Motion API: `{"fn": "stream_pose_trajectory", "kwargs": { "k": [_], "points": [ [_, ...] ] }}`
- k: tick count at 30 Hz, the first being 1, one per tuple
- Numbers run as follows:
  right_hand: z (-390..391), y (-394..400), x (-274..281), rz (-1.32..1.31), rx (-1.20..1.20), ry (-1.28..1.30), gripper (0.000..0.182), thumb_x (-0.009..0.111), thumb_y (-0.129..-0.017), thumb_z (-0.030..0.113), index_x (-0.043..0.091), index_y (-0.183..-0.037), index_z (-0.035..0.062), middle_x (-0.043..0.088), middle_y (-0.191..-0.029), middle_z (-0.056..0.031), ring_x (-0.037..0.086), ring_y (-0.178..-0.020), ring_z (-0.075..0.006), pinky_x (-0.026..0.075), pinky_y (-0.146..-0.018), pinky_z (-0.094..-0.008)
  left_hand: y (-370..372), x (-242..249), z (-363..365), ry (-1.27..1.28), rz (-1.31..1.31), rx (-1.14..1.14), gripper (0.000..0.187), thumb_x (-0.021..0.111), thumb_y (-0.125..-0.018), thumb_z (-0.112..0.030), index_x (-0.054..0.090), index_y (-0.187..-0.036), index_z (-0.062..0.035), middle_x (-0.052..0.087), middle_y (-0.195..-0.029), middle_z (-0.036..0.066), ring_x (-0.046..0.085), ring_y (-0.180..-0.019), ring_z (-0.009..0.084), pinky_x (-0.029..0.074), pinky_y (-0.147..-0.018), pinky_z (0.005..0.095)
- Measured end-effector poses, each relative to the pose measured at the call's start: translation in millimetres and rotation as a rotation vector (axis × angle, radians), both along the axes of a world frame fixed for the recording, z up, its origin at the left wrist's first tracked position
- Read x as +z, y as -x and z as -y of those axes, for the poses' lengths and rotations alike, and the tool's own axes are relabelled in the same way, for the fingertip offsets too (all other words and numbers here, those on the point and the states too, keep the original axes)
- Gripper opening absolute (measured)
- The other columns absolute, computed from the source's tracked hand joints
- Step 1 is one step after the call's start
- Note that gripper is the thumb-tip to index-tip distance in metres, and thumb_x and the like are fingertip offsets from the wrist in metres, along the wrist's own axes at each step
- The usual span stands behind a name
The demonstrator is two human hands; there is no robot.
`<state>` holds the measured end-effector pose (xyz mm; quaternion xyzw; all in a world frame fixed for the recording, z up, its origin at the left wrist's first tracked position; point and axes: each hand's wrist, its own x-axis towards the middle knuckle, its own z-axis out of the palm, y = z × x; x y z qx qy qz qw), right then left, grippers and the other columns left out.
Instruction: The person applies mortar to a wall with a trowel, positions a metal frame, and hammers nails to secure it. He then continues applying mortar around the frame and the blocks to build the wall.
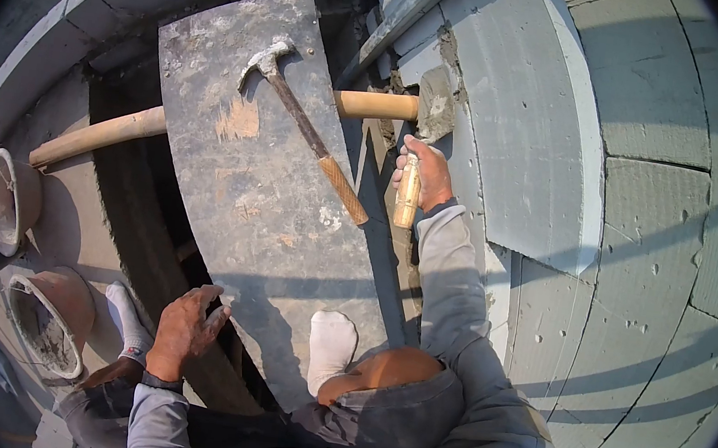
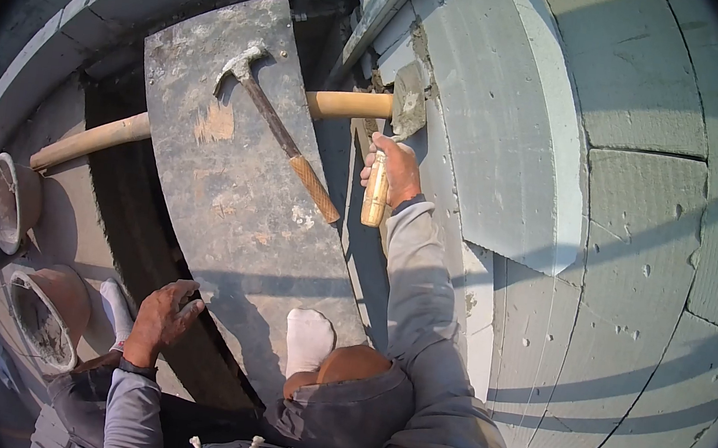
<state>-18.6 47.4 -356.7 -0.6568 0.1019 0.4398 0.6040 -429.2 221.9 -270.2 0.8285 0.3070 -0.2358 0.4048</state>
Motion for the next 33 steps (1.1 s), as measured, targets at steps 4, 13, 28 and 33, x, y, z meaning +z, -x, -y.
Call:
{"fn": "stream_pose_trajectory", "kwargs": {
  "k": [4,13,28,33],
  "points": [
    [-32,-15,25,0.125,0.061,-0.022,0.03,0.066,-0.087,0.034,0.055,-0.088,0.006,0.057,-0.067,-0.0046,0.058,-0.049,-0.0173,0.051,-0.046,-0.0324,2,0,3,0.013,-0.014,-0.001,0.036,0.063,-0.092,-0.031,0.063,-0.116,-0.0046,0.067,-0.114,0.018,0.063,-0.106,0.0364,0.05,-0.092,0.042],
    [-42,-67,14,-0.148,0.102,-0.135,0.03,0.067,-0.089,0.039,0.056,-0.083,0.0119,0.058,-0.064,-0.0018,0.056,-0.048,-0.0168,0.048,-0.044,-0.0311,-3,0,7,0.004,-0.002,0.004,0.036,0.064,-0.091,-0.03,0.063,-0.117,-0.0055,0.067,-0.113,0.018,0.064,-0.106,0.0361,0.05,-0.091,0.0422],
    [12,-15,-13,-0.211,0.039,-0.023,0.034,0.07,-0.085,0.039,0.055,-0.088,0.0093,0.057,-0.066,-0.004,0.057,-0.049,-0.018,0.049,-0.045,-0.0338,2,1,11,-0.026,0.026,0.009,0.038,0.064,-0.091,-0.031,0.062,-0.119,-0.0053,0.067,-0.112,0.018,0.064,-0.105,0.0364,0.05,-0.09,0.0427],
    [10,3,18,0.052,0.126,0.086,0.036,0.069,-0.086,0.036,0.056,-0.09,0.0025,0.058,-0.067,-0.006,0.059,-0.047,-0.0188,0.05,-0.042,-0.0316,0,3,13,-0.022,0.03,0.019,0.038,0.064,-0.09,-0.028,0.063,-0.117,-0.002,0.067,-0.11,0.021,0.065,-0.103,0.038,0.051,-0.089,0.0424]
  ]
}}
